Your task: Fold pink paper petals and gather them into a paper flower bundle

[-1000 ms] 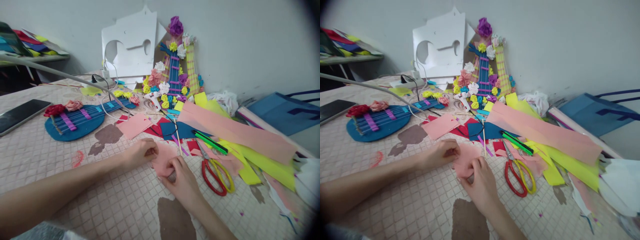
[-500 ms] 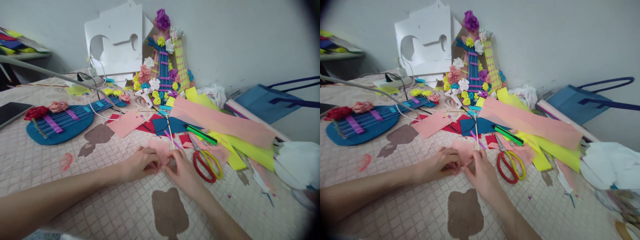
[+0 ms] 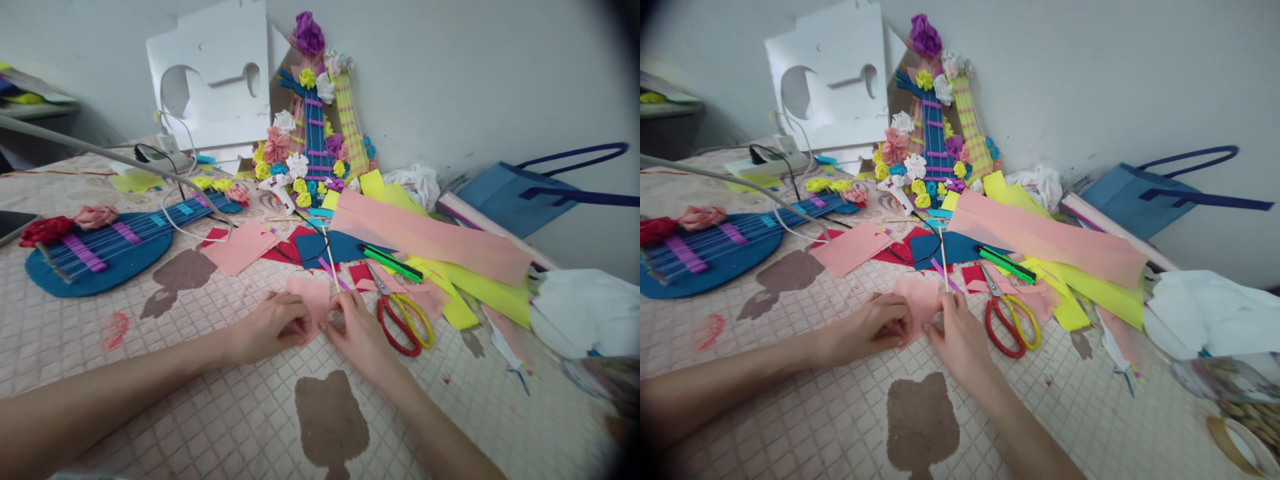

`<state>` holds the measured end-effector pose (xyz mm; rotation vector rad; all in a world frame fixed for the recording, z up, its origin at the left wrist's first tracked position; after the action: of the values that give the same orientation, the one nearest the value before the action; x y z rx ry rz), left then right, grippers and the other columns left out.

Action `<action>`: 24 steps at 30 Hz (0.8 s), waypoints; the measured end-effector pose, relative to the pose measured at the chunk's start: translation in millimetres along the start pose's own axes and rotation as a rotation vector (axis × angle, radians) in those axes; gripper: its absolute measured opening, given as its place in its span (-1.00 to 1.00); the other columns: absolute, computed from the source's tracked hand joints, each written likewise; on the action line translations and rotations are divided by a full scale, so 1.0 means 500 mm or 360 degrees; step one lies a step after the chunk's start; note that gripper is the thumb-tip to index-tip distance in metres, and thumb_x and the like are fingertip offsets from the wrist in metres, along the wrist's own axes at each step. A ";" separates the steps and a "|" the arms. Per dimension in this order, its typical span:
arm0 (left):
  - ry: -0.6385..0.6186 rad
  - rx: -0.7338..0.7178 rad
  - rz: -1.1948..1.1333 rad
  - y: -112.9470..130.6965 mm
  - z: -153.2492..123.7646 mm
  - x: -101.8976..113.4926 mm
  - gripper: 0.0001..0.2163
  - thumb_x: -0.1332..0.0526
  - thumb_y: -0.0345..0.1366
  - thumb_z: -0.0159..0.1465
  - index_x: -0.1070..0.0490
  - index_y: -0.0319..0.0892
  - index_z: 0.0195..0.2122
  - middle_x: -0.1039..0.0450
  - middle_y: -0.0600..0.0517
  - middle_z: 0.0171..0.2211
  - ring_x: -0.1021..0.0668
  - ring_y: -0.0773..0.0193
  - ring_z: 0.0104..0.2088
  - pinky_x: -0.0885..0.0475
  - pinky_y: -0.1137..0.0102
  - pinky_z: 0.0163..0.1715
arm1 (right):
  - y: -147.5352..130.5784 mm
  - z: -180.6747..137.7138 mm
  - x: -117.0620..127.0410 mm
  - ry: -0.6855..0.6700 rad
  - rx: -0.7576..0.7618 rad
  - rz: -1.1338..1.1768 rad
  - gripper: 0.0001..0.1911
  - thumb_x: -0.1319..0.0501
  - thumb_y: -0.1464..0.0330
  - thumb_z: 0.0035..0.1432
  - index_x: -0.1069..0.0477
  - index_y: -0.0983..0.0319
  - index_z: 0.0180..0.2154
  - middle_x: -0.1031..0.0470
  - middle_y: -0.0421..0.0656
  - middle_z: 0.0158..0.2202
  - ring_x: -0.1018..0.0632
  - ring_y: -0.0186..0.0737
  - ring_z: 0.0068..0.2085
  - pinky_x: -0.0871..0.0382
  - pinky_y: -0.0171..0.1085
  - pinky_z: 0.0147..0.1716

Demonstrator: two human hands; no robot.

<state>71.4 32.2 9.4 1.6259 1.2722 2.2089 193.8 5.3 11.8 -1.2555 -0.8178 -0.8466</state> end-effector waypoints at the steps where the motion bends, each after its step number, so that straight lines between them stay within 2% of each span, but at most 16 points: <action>1: 0.0002 0.0003 0.0009 0.000 0.000 0.000 -0.92 -0.23 -0.49 0.10 -0.37 -0.21 -0.38 -0.44 0.04 -0.27 -0.45 0.21 -0.18 -0.20 0.32 -0.12 | 0.005 0.001 0.003 -0.0007 0.0020 0.0052 -0.84 -0.16 0.44 0.06 -0.21 0.18 -0.28 -0.35 -0.13 -0.24 -0.48 -0.16 -0.22 -0.35 -0.22 -0.32; 6: 0.0059 -0.0004 -0.0023 0.004 0.001 0.005 -0.90 -0.19 -0.53 0.05 -0.34 -0.22 -0.43 -0.42 0.06 -0.36 -0.44 0.25 -0.27 -0.24 0.33 -0.16 | 0.028 0.013 0.015 -0.0054 -0.0016 0.0350 -0.91 -0.12 0.47 0.07 -0.26 0.19 -0.35 -0.40 -0.19 -0.35 -0.46 -0.25 -0.32 -0.33 -0.28 -0.35; 9: 0.0116 0.0067 -0.0238 -0.008 -0.001 0.010 -0.89 -0.13 -0.55 0.06 -0.34 -0.22 -0.43 -0.41 0.08 -0.43 -0.44 0.33 -0.39 -0.31 0.41 -0.31 | 0.031 0.021 0.022 0.0011 -0.0034 0.0478 -0.95 -0.09 0.46 0.10 -0.27 0.20 -0.37 -0.40 -0.20 -0.39 -0.44 -0.29 -0.40 -0.30 -0.30 -0.41; 12: 0.0275 0.0158 -0.0494 -0.030 -0.005 0.029 -0.87 -0.08 -0.52 0.10 -0.34 -0.22 -0.36 -0.41 0.06 -0.41 -0.44 0.36 -0.42 -0.33 0.48 -0.43 | 0.029 0.025 0.026 0.0104 0.0003 0.0524 -0.94 -0.08 0.45 0.12 -0.30 0.21 -0.36 -0.40 -0.20 -0.39 -0.43 -0.29 -0.41 -0.30 -0.31 -0.41; 16: 0.0473 0.0218 -0.0490 -0.053 -0.010 0.063 -0.86 -0.08 -0.50 0.09 -0.36 -0.22 -0.35 -0.41 0.05 -0.38 -0.45 0.35 -0.38 -0.35 0.48 -0.40 | 0.023 0.025 0.035 0.0225 0.0065 0.0457 -0.92 -0.08 0.47 0.12 -0.31 0.21 -0.38 -0.39 -0.18 -0.38 -0.42 -0.27 -0.38 -0.28 -0.32 -0.44; 19: 0.0506 0.0263 -0.0438 -0.065 -0.011 0.074 -0.89 -0.11 -0.45 0.09 -0.37 -0.23 -0.35 -0.41 0.05 -0.42 -0.44 0.35 -0.42 -0.34 0.48 -0.44 | -0.002 0.033 0.045 0.0237 0.0203 0.0359 -0.90 -0.07 0.49 0.13 -0.31 0.20 -0.34 -0.39 -0.14 -0.31 -0.43 -0.22 -0.28 -0.32 -0.28 -0.35; 24: 0.0571 0.0314 -0.0325 -0.082 -0.015 0.082 -0.90 -0.12 -0.42 0.08 -0.34 -0.22 -0.36 -0.36 0.09 -0.48 -0.39 0.40 -0.51 -0.29 0.51 -0.53 | -0.069 0.082 0.031 -0.0015 0.0518 0.0065 -0.82 -0.07 0.52 0.16 -0.32 0.20 -0.20 -0.40 -0.11 -0.18 -0.39 -0.15 -0.08 -0.28 -0.16 -0.08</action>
<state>32.9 76.3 11.1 1.1167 1.7083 2.3772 168.2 40.9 46.2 -0.9855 -0.8943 -0.6446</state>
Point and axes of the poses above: each hand's wrist, its own z-axis towards the middle knuckle, its own x-axis out of the back of the hand, y = z × x, the point moved 8 cm from there along z, towards the middle knuckle
